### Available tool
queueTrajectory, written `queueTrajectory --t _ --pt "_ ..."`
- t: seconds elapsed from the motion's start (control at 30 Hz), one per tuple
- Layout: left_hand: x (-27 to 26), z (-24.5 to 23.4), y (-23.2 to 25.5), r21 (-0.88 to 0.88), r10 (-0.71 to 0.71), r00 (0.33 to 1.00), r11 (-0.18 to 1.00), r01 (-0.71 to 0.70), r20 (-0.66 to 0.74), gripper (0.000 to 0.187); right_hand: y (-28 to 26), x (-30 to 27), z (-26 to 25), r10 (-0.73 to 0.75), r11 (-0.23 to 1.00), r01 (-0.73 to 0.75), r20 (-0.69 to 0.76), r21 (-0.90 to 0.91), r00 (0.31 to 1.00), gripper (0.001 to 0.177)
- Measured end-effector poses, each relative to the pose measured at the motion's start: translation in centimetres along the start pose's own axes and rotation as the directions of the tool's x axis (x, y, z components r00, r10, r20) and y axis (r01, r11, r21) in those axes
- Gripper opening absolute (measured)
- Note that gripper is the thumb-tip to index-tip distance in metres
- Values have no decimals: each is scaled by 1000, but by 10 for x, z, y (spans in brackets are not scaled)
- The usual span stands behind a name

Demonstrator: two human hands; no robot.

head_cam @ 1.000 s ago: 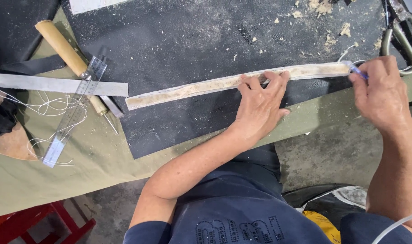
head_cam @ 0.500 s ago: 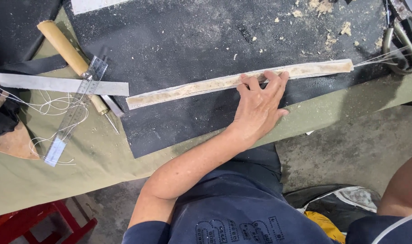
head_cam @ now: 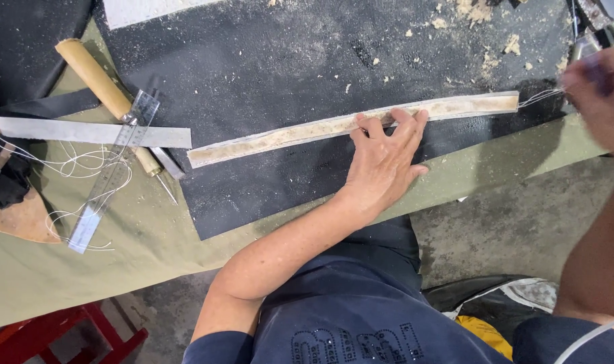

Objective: Marking leather strips with a pen and ruler in preparation for hand stitching.

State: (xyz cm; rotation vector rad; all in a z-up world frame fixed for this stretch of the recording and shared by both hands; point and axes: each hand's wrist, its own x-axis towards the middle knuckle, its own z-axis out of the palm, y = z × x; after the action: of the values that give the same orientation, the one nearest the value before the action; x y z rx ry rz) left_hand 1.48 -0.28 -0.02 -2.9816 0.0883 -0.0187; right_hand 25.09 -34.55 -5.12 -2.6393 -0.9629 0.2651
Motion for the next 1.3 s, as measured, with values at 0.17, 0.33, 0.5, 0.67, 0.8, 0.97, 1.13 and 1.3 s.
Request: queueTrajectory --t 0.17,0.33,0.5,0.67,0.8,0.97,1.13,1.3 --pt "0 -2 -1 142 -29 999 989 31 -14 103 -80 3 8 47 974 -50 20 220 999 23" --pt "0 -1 -1 128 -25 1000 991 23 9 100 -111 4 -2 207 964 -211 37 165 978 52" --pt "0 -4 -2 139 -16 1000 990 16 0 99 -136 4 -11 186 939 -187 33 290 982 47" --pt "1 -2 -1 121 -28 1000 992 28 6 100 -127 3 6 159 966 -148 -32 212 987 33" --pt "0 -4 -2 115 -31 999 993 30 10 99 -131 8 7 215 963 -210 -15 170 976 30" --pt "0 -6 -3 107 -36 999 994 34 13 100 -130 11 6 266 943 -265 20 200 964 28" --pt "0 -4 -2 116 -37 999 993 36 7 99 -128 12 6 234 955 -234 21 183 972 28" --pt "6 -2 4 26 -53 998 998 53 20 100 -128 13 7 223 967 -224 25 120 975 41"
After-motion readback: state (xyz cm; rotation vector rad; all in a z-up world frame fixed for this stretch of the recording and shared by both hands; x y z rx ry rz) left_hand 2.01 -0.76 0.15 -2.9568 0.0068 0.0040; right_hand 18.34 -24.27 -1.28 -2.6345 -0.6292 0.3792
